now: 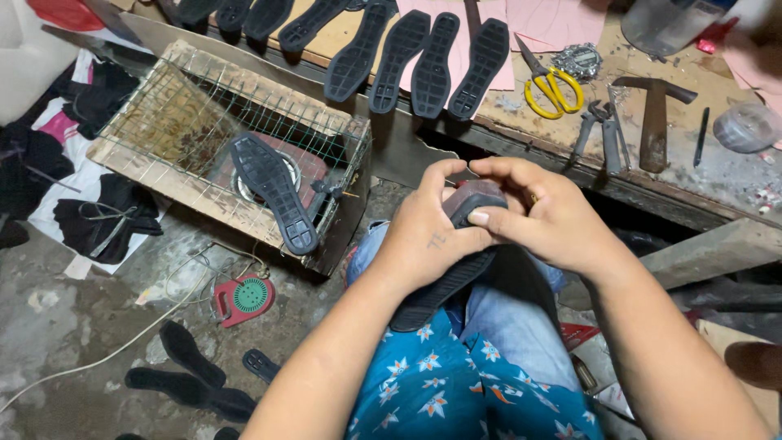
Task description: The person uses a small awl-like tool to work along the edge of a shoe sole, then uses pliers to pull a wire or staple from the shoe. The person handles multiple shoe soles and uppers, placing finished items on a nearby shelf.
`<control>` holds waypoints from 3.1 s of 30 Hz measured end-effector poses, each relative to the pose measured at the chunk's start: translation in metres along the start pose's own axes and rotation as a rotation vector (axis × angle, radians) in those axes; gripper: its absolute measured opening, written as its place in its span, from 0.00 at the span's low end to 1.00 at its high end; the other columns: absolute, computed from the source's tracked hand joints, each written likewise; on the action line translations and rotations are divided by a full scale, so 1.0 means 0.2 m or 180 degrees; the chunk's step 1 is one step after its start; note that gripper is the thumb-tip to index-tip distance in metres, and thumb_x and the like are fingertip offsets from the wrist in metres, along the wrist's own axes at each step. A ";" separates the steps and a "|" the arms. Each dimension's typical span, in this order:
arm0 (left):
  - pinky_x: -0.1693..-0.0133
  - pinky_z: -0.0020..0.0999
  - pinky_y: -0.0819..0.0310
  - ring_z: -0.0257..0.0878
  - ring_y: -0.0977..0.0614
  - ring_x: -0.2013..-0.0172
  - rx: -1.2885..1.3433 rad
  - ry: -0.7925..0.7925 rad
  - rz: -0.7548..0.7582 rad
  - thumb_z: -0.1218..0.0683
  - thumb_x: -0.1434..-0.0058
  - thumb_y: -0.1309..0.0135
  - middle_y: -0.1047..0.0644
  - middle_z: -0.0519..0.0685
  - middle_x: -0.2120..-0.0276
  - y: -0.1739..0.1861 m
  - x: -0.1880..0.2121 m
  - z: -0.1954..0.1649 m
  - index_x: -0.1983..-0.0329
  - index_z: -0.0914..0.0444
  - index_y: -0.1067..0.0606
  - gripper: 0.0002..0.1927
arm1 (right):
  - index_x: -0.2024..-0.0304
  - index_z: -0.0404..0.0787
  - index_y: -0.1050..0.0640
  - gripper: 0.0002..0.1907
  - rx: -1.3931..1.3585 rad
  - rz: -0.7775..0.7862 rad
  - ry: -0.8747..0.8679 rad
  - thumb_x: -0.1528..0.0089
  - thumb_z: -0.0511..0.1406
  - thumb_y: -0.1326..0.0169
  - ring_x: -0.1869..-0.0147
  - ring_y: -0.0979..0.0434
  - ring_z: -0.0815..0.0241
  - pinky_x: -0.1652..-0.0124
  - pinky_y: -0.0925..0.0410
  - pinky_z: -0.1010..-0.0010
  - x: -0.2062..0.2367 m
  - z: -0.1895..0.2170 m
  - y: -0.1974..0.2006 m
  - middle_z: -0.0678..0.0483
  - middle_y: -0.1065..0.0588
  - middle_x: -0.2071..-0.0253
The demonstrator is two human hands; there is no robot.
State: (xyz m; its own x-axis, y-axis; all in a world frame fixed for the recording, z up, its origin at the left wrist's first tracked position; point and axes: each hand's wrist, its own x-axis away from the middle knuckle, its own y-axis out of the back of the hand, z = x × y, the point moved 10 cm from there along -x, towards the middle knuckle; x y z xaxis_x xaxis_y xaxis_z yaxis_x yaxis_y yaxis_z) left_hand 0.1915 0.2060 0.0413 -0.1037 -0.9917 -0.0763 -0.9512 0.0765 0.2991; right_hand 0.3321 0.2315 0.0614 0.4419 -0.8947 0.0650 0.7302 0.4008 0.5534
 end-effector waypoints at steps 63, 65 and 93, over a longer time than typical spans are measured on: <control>0.47 0.50 0.32 0.57 0.22 0.48 -0.2110 -0.1290 0.0054 0.51 0.54 0.32 0.25 0.58 0.50 -0.28 0.46 0.15 0.53 0.66 0.24 0.27 | 0.33 0.43 0.36 0.30 -0.1830 -0.0810 -0.0807 0.36 0.33 0.42 0.64 0.31 0.72 0.68 0.36 0.78 0.56 -1.46 -0.06 0.59 0.28 0.62; 0.47 0.50 0.32 0.55 0.22 0.49 -0.2232 -0.1357 -0.0093 0.51 0.50 0.33 0.24 0.57 0.51 -0.32 0.47 0.14 0.57 0.67 0.25 0.21 | 0.32 0.43 0.37 0.31 -0.1888 -0.0818 -0.0686 0.36 0.32 0.42 0.62 0.30 0.72 0.66 0.36 0.78 0.58 -1.43 -0.06 0.58 0.26 0.58; 0.49 0.47 0.37 0.51 0.22 0.54 -0.1959 -0.0562 -0.0650 0.40 0.47 0.33 0.21 0.55 0.55 -0.57 0.38 0.32 0.37 0.70 0.33 0.43 | 0.53 0.32 0.19 0.13 -0.0098 -0.1678 0.0403 0.29 0.34 0.53 0.46 0.34 0.58 0.45 0.39 0.73 0.74 -0.99 0.22 0.51 0.35 0.46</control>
State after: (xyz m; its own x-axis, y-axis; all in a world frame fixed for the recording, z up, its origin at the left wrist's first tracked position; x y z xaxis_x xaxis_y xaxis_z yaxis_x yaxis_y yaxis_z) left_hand 0.2724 0.1285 -0.0600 -0.0353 -0.9441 -0.3277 -0.6229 -0.2356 0.7460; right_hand 0.5322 0.1553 -0.0684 0.0695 -0.9461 -0.3163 0.8839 -0.0886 0.4592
